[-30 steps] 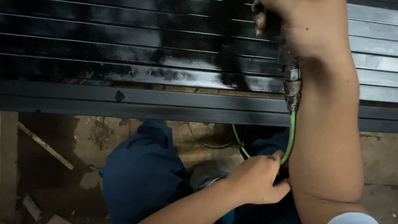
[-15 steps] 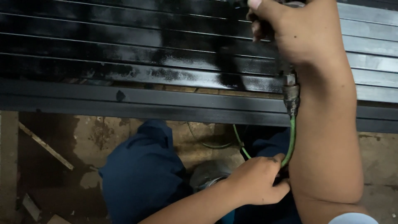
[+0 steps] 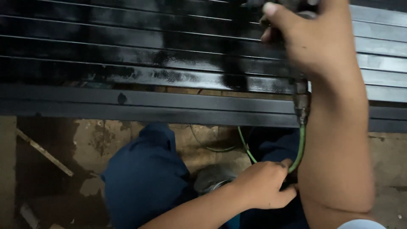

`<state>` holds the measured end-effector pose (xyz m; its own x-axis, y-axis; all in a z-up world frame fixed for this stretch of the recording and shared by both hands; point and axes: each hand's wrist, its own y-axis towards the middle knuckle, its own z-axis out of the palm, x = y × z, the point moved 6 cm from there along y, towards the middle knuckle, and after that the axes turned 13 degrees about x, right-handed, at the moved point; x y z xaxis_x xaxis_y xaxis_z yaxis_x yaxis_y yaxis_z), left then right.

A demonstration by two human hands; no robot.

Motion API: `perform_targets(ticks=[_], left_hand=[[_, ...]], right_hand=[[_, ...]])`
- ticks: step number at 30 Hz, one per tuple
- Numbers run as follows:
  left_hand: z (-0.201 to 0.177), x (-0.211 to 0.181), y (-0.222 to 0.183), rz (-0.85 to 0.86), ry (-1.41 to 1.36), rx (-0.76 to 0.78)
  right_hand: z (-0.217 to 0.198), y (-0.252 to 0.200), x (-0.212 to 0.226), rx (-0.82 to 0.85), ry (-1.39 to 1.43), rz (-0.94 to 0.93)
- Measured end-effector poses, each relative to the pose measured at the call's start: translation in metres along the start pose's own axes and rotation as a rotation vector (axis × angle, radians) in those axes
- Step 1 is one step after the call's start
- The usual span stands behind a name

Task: Spray painting a series of metal bars with black paint using a handheld spray gun.

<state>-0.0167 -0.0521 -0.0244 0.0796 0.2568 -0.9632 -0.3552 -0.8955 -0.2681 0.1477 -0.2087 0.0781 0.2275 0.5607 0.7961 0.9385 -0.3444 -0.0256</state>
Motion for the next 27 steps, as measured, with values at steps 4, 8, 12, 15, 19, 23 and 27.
perform_targets(ticks=[4,8,12,15,19,23,27], left_hand=[[0.001,-0.007,-0.002,-0.115,0.089,0.046],[0.013,0.001,0.005,-0.076,0.170,0.026],[0.015,0.010,0.009,-0.138,0.175,0.185],[0.028,0.033,0.018,-0.113,0.163,0.241],[0.046,0.056,0.030,-0.015,0.197,0.279],[0.070,0.084,0.035,-0.104,0.295,0.479],[0.077,0.079,0.039,-0.012,0.616,0.436]], right_hand=[[-0.022,-0.030,0.000,-0.038,0.171,-0.166],[-0.047,-0.071,0.007,-0.074,0.024,-0.232],[-0.059,-0.111,0.013,-0.025,0.132,-0.400],[-0.060,-0.143,0.035,-0.187,0.170,-0.256],[-0.069,-0.185,0.023,-0.330,0.230,-0.122],[-0.065,-0.227,-0.012,-0.359,0.306,-0.043],[-0.064,-0.252,-0.034,-0.461,0.375,0.110]])
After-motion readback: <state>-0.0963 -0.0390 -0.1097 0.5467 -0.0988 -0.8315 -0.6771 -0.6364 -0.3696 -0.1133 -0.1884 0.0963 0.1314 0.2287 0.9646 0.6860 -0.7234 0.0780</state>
